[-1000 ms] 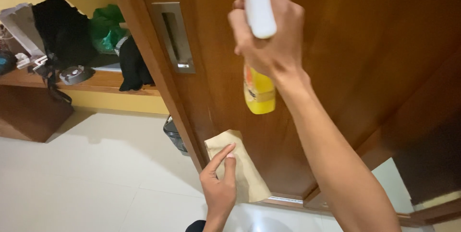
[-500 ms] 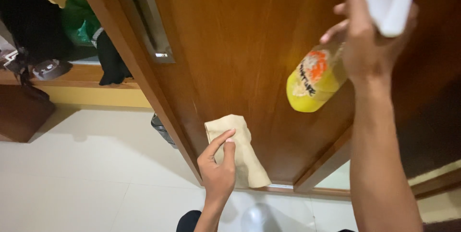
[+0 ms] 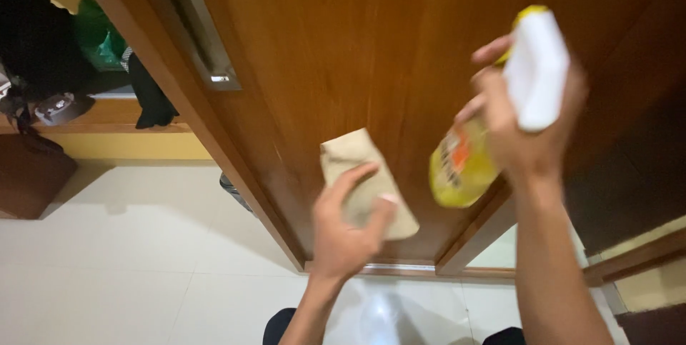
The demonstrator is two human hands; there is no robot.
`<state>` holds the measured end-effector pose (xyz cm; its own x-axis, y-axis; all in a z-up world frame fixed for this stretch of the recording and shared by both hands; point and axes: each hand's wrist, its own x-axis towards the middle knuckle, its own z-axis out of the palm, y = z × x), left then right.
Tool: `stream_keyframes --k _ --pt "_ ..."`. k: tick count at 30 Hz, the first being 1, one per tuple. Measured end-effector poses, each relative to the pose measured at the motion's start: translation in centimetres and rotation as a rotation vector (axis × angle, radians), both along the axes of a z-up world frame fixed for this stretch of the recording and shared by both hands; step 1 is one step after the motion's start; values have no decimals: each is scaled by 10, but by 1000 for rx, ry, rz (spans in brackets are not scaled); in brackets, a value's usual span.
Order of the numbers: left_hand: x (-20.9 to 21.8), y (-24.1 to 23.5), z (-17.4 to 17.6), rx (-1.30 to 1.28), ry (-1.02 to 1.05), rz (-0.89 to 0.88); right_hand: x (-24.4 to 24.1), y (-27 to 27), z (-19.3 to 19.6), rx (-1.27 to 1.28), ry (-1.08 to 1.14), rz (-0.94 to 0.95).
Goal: Cleaning a wooden closet door using a spray bottle and a cloth.
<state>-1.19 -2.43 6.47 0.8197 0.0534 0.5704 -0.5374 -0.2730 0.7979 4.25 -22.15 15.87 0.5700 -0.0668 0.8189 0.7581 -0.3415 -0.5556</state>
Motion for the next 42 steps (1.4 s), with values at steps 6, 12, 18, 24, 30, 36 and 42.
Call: stream_keyframes --k 6,12,18,24,30,36,42 --pt "4 -25 -6 242 207 -203 -44 61 -26 -66 198 -47" --pt "-1 -27 -19 -102 63 -344 -44 67 -39 -95 344 147" --pt "11 -4 -63 -248 91 -281 -27 18 -61 -66 525 645" --pt "6 36 -42 -355 344 -664 11 -19 -175 210 954 944" --pt "10 63 -34 -234 465 -708 -1 -28 -174 254 1040 1014" --pt "8 72 -33 -190 551 -746 -7 -15 -178 -75 1054 1110" --pt "17 69 -39 -284 365 -497 -10 -25 -192 793 1128 474"
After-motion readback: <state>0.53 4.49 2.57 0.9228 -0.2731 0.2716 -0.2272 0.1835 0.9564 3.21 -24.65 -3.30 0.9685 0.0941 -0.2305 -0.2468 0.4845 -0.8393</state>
